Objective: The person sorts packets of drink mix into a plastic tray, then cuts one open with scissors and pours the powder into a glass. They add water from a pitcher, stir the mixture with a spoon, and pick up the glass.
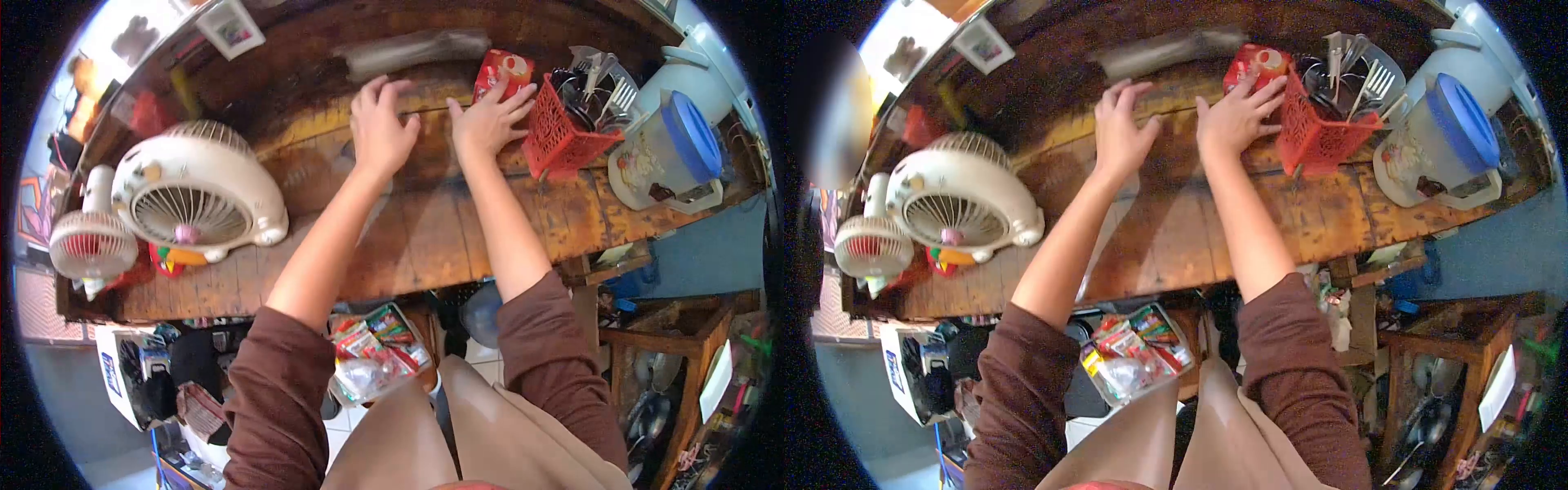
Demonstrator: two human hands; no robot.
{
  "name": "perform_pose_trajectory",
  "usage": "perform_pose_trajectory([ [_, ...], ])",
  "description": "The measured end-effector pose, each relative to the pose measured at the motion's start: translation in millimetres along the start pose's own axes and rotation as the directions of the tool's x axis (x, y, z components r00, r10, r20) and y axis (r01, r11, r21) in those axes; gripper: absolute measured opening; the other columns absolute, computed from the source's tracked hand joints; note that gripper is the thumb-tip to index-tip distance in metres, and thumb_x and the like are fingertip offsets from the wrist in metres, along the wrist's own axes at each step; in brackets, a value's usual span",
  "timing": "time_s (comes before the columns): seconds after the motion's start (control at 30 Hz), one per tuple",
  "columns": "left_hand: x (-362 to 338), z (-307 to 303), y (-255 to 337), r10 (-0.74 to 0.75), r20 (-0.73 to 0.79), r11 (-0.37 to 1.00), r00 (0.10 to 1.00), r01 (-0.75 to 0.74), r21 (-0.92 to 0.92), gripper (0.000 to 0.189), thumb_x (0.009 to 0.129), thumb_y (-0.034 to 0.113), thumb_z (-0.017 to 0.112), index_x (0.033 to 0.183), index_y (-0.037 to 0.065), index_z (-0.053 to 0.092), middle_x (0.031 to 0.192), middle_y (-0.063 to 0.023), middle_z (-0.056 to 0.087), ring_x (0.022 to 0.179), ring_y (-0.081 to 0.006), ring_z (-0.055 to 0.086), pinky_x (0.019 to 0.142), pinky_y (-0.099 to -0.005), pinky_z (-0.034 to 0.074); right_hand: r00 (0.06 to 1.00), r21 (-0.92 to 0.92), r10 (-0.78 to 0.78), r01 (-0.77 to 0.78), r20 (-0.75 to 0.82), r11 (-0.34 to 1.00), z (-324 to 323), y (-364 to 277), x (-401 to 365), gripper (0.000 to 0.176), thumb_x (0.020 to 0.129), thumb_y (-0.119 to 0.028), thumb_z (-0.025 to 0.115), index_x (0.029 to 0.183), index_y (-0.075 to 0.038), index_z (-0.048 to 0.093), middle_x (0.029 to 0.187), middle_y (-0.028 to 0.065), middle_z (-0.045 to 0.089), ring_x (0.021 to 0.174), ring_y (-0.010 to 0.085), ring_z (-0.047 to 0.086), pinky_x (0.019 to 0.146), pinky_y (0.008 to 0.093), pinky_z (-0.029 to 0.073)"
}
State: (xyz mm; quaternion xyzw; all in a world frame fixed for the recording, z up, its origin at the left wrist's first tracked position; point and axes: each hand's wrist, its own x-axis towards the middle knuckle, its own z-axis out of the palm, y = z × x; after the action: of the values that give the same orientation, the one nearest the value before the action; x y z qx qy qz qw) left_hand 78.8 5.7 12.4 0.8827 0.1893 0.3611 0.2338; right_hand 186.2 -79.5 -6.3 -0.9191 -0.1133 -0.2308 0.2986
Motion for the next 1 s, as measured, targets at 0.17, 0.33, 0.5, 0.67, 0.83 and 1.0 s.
perform_pose_trajectory([
  [0.17, 85, 29, -31, 0.037, 0.133, 0.641, 0.99, -0.126, 0.757, 0.064, 0.071, 0.025, 0.064, 0.128, 0.015, 0.035, 0.129, -0.0073, 0.038, 0.126, -0.0297, 0.027, 0.097, -0.0535, 0.028, 0.997, 0.04, 0.04, -0.038, -0.062, 0.998, 14, 0, 2, 0.074, 0.063, -0.042, 0.073, 0.116, -0.002, 0.039, 0.138, 0.031, 0.005, 0.127, 0.0433, 0.013, 0.094, 0.0624, 0.021],
  [0.33, 113, 37, -77, 0.053, 0.117, 0.48, 0.992, -0.128, 0.868, 0.065, 0.07, 0.024, 0.063, 0.129, 0.015, 0.034, 0.126, -0.0094, 0.039, 0.12, -0.0289, 0.033, 0.097, -0.0527, 0.028, 0.995, 0.077, 0.082, -0.077, -0.057, 0.994, 20, 6, 12, 0.067, 0.064, -0.036, 0.073, 0.116, -0.009, 0.041, 0.139, 0.0275, 0.009, 0.12, 0.0426, 0.025, 0.095, 0.0556, 0.02],
  [0.5, 105, 36, -70, -0.025, 0.103, 0.438, 0.994, -0.081, 0.895, 0.068, 0.065, 0.025, 0.068, 0.125, 0.011, 0.038, 0.113, -0.012, 0.045, 0.108, -0.0274, 0.042, 0.089, -0.0496, 0.035, 0.99, 0.086, 0.103, -0.095, -0.1, 0.992, 24, 6, 13, 0.065, 0.063, -0.028, 0.073, 0.114, -0.009, 0.038, 0.135, 0.0241, 0.016, 0.116, 0.0394, 0.03, 0.095, 0.0557, 0.02],
  [0.67, 65, 26, -37, -0.17, -0.098, 0.687, 0.981, 0.189, 0.701, 0.062, 0.05, 0.027, 0.078, 0.101, 0.008, 0.047, 0.094, -0.0113, 0.053, 0.086, -0.0295, 0.054, 0.073, -0.0407, 0.044, 0.989, 0.078, 0.089, -0.08, -0.116, 0.994, 16, 5, 9, 0.068, 0.058, -0.025, 0.075, 0.111, -0.006, 0.037, 0.131, 0.024, 0.021, 0.116, 0.0395, 0.028, 0.092, 0.0512, 0.025],
  [0.83, -25, -25, 50, -0.316, -0.203, 0.913, 0.927, 0.355, 0.199, 0.062, 0.049, 0.022, 0.073, 0.102, 0.004, 0.045, 0.095, -0.0154, 0.056, 0.09, -0.0338, 0.054, 0.075, -0.0423, 0.045, 0.991, 0.199, -0.027, 0.0, 0.132, 0.98, -45, 24, -17, 0.064, 0.056, -0.015, 0.073, 0.107, -0.002, 0.037, 0.121, 0.0249, 0.03, 0.108, 0.0418, 0.034, 0.089, 0.049, 0.035],
  [1.0, -155, -89, 83, -0.388, 0.045, 0.918, 0.921, 0.39, -0.071, 0.074, 0.047, 0.018, 0.07, 0.116, 0.004, 0.045, 0.107, -0.0162, 0.053, 0.099, -0.0328, 0.053, 0.085, -0.0385, 0.043, 0.951, 0.4, -0.28, 0.207, 0.132, 0.893, -122, 72, -104, 0.066, 0.053, -0.005, 0.071, 0.109, -0.003, 0.039, 0.119, 0.0215, 0.032, 0.113, 0.0381, 0.033, 0.097, 0.0433, 0.028],
])
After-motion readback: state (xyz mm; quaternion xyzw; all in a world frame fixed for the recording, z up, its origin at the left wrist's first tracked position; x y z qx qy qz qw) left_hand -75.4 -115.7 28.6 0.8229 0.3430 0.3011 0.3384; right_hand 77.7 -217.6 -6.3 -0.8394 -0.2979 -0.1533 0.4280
